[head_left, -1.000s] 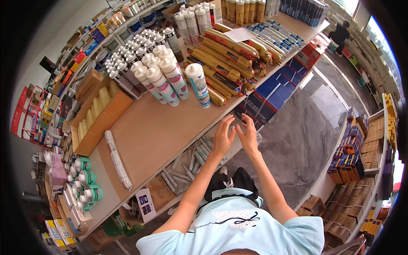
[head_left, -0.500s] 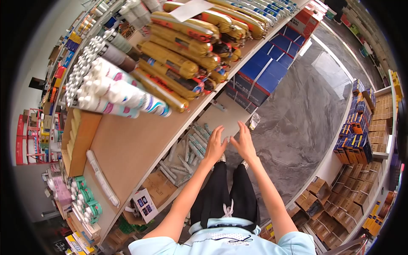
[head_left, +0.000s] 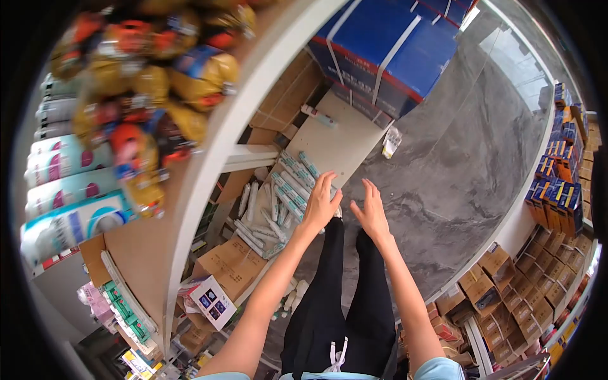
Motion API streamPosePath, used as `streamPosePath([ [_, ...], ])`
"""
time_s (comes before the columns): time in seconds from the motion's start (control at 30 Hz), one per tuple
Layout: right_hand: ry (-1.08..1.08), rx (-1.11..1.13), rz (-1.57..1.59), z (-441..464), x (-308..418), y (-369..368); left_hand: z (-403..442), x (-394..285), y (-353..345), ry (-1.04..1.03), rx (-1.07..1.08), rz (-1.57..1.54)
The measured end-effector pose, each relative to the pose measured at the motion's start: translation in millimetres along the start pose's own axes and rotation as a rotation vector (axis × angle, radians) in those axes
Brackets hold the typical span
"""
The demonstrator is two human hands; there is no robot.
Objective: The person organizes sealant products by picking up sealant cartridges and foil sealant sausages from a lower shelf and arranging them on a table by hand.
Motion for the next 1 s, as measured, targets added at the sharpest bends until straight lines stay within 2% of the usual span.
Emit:
streamPosePath([
  [0.2,-0.016,0.048,-0.072,35.5,-58.3,-37.5,25.1,69.3,-46.7,0.021,0.024,-0.034],
  [0.3,0.052,0.040,-0.187,67.1,-74.8,-47.7,35.9,97.5,-66.6,0.042,0.074,-0.012],
  [0.53,-0.070,0.059,-0.151,97.9,-136.7,-70.4,46.4,183.1,-106.3,0.184,0.114,-0.050],
  [0.8,-0.115,0.125,-0.151,108.6,-211.1,-126.8,57.4,291.9,-151.7,0.306,0.140,-0.019],
  [0.87,-0.114,0.143,-0.135,119.2,-225.1,-141.9,64.5,315.5,-161.6,0.406,0.130,-0.178],
  [1.0,-0.072,0.182,-0.159,150.2,-242.1,-167.2,77.5,345.5,-170.6,0.455,0.105,-0.242],
])
Point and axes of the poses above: each hand's wrist, its own z-axis towards the middle knuckle, its own y-axis out of the back of the hand, x = y × z, the point moved 3 cm from there along z, towards the middle knuckle, and after that the axes turned 8 degrees about x, right-handed, at the moved point
